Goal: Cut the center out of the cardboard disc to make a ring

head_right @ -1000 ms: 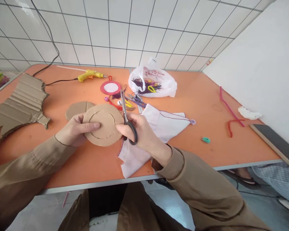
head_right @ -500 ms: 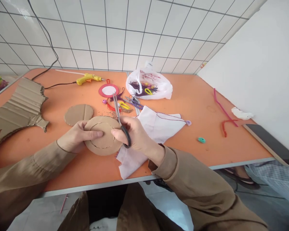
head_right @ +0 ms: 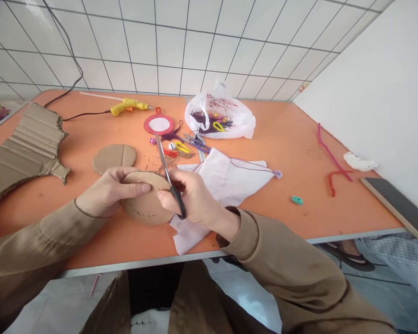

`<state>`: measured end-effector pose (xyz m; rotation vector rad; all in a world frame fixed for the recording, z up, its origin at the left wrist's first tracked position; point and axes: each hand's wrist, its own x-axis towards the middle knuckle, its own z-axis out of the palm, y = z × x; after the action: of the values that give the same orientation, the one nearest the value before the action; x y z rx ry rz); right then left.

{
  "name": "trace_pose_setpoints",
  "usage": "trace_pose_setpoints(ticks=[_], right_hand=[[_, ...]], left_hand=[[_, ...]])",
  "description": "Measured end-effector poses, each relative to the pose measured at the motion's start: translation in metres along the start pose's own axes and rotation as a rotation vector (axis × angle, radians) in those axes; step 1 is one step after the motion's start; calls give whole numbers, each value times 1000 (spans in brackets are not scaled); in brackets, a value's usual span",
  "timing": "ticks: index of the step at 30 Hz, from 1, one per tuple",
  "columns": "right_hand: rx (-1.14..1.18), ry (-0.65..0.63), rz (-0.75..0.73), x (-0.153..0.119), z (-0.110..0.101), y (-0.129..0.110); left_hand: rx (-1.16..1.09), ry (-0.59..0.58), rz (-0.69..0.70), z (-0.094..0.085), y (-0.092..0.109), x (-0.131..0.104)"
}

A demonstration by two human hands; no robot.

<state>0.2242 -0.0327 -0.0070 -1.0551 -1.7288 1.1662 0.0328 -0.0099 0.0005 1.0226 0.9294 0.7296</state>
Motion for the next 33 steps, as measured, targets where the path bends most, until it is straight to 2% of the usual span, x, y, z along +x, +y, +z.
trace_pose_setpoints(ticks=[10, 16, 20, 27, 33], right_hand=[[-8, 50, 2, 1, 2, -4], [21, 16, -10, -1, 3, -2], [3, 27, 1, -3, 4, -2], [32, 3, 19, -3, 3, -4], [-29, 17, -5, -4, 3, -2]], left_hand=[[-113, 15, 14, 2, -4, -2], [-4, 57, 43, 4, -1, -3], [-7, 66, 63, 5, 0, -3], [-35, -32, 34, 1, -2, -1], [-46, -25, 43, 2, -4, 0]])
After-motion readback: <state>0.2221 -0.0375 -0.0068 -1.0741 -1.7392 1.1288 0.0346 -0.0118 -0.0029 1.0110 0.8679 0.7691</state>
